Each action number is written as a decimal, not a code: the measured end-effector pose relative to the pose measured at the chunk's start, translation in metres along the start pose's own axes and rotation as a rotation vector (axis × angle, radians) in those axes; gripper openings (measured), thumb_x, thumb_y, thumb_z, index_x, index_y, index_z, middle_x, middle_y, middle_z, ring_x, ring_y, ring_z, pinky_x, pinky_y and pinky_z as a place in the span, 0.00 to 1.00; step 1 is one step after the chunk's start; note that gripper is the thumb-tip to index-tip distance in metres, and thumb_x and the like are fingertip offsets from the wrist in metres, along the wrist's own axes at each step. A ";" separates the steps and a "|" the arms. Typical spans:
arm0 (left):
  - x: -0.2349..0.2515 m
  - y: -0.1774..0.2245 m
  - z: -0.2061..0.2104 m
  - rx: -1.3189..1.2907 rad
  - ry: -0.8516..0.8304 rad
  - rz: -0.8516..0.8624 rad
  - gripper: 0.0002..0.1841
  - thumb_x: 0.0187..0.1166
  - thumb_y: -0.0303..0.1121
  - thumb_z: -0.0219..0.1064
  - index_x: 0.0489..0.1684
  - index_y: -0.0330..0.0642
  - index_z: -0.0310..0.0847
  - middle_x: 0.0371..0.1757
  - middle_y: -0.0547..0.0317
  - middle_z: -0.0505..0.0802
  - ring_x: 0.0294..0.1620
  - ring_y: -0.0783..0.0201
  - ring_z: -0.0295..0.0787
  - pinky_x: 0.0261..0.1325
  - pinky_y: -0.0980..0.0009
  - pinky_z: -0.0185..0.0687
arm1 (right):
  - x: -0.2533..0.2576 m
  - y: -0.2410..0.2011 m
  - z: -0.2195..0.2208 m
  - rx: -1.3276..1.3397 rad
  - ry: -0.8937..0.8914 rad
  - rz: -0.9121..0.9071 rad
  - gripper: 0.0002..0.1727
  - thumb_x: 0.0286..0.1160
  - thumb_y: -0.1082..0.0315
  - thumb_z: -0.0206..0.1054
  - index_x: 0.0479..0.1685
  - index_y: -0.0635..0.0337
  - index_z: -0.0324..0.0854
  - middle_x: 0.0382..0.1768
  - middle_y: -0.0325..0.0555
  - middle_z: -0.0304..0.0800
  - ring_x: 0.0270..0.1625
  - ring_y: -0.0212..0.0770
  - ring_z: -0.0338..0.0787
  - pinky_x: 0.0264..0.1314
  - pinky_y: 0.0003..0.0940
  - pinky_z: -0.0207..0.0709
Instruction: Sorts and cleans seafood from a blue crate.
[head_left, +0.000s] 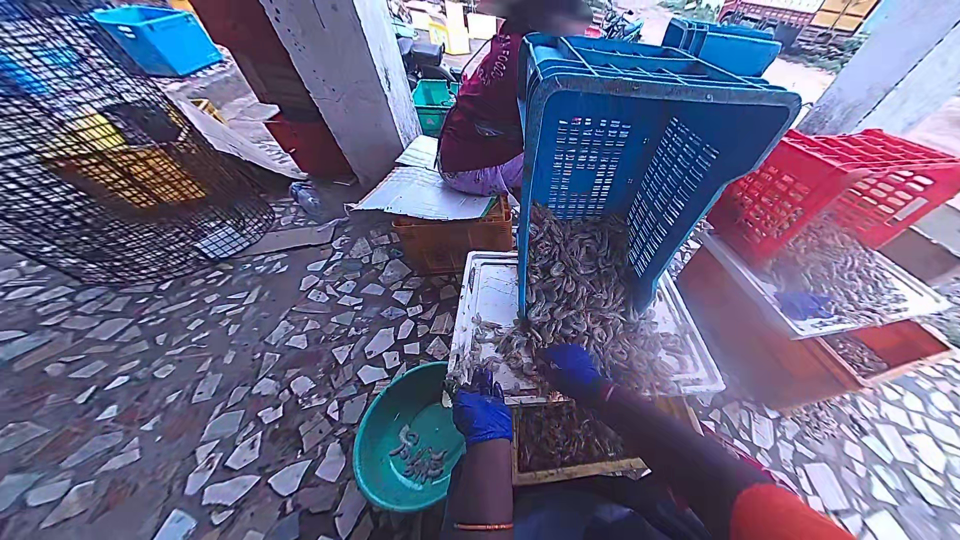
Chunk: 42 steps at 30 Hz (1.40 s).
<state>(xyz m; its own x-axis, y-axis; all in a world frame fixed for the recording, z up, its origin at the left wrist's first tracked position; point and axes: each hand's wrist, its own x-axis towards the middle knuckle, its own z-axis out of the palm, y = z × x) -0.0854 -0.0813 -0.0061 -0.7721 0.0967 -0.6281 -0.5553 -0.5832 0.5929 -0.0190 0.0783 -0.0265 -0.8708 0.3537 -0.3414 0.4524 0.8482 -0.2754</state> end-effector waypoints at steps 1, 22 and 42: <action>-0.002 -0.002 0.003 0.047 -0.032 -0.002 0.28 0.96 0.46 0.28 0.86 0.42 0.57 0.83 0.49 0.74 0.74 0.58 0.77 0.69 0.56 0.73 | 0.007 -0.004 0.005 -0.020 -0.026 -0.003 0.19 0.75 0.65 0.64 0.63 0.55 0.86 0.63 0.58 0.89 0.70 0.62 0.84 0.69 0.67 0.75; -0.044 -0.059 0.036 1.623 -0.637 0.429 0.27 0.76 0.27 0.64 0.64 0.76 0.90 0.64 0.71 0.95 0.70 0.62 0.87 0.79 0.45 0.69 | -0.078 0.054 0.002 1.307 0.376 0.257 0.18 0.59 0.78 0.74 0.52 0.65 0.84 0.44 0.51 0.94 0.42 0.44 0.94 0.45 0.43 0.91; -0.058 -0.068 0.040 2.207 -0.727 0.729 0.19 0.78 0.27 0.62 0.65 0.52 0.88 0.68 0.49 0.90 0.69 0.42 0.84 0.74 0.38 0.68 | -0.086 0.036 -0.001 1.385 0.254 0.358 0.15 0.84 0.68 0.65 0.62 0.67 0.84 0.47 0.53 0.94 0.47 0.40 0.95 0.54 0.38 0.90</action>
<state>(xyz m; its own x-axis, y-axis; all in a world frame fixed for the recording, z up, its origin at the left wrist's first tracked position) -0.0150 -0.0148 0.0101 -0.5802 0.7721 -0.2595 0.7198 0.6351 0.2803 0.0720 0.0790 -0.0061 -0.6172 0.6443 -0.4516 0.3392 -0.2999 -0.8916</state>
